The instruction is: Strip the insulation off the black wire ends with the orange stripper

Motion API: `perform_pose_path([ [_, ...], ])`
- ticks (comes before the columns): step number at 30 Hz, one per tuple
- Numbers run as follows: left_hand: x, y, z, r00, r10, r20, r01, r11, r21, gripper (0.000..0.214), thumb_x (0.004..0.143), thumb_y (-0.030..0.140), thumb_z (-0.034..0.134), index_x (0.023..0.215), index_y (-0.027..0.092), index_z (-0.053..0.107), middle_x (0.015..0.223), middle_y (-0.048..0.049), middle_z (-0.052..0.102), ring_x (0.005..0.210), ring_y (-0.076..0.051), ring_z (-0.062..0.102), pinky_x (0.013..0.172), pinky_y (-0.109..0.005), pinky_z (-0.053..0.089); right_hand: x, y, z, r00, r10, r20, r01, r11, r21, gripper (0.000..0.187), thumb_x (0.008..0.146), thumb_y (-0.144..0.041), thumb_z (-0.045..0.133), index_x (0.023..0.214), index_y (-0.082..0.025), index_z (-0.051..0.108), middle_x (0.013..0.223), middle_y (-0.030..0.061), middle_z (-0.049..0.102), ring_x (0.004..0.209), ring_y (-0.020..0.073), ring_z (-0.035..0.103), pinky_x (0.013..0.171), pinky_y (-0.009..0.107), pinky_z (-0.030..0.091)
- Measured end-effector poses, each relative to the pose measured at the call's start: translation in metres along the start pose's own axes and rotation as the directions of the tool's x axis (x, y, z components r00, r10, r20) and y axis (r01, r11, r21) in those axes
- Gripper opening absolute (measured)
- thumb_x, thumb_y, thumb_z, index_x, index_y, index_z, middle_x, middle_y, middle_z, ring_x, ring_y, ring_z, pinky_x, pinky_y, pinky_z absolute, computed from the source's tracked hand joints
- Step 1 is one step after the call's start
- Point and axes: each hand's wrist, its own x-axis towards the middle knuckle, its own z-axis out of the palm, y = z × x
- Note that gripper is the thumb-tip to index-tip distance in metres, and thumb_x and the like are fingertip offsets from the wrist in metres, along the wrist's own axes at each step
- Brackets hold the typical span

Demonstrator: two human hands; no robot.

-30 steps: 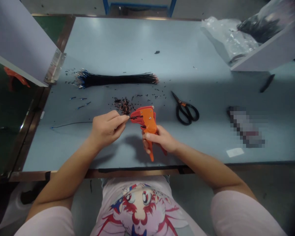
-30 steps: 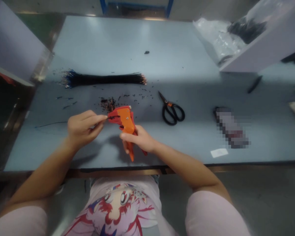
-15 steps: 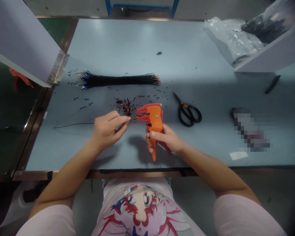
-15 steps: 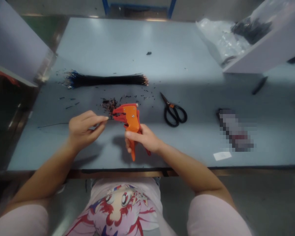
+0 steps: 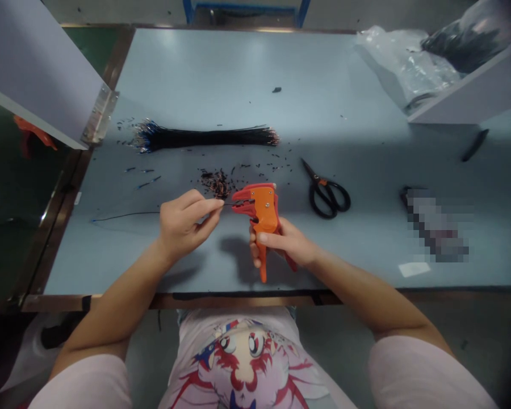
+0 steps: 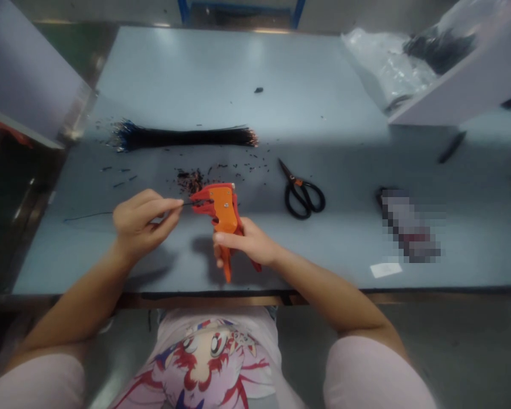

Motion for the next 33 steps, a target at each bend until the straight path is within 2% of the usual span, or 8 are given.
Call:
perform_pose_path([
  [13,0.0002,0.0012,0.0002,1.0,0.017,0.002,-0.017,0.998,-0.058,0.013,0.077,0.013,0.063,0.087,0.02,0.066,0.066,0.0021,0.059,0.055,-0.007,0.052,0.051,-0.018,0.041,-0.0005,-0.0016,0.0035,1.0,0.005,-0.016,-0.006,0.998,-0.057,0.03,0.083,-0.038,0.065,0.074,-0.012,0.054,0.062,0.0016,0.062,0.052,0.0141,0.065,0.049,0.026,0.055],
  [33,0.0002,0.0017,0.0006,1.0,0.004,0.021,-0.003,1.0,-0.03,0.009,0.079,0.015,0.062,0.085,0.02,0.067,0.065,0.0015,0.06,0.055,-0.007,0.053,0.052,-0.018,0.042,-0.0028,-0.004,0.0074,0.995,-0.003,-0.101,-0.013,0.987,-0.161,0.034,0.082,-0.043,0.064,0.067,-0.014,0.052,0.053,0.0008,0.06,0.043,0.0124,0.059,0.041,0.023,0.051],
])
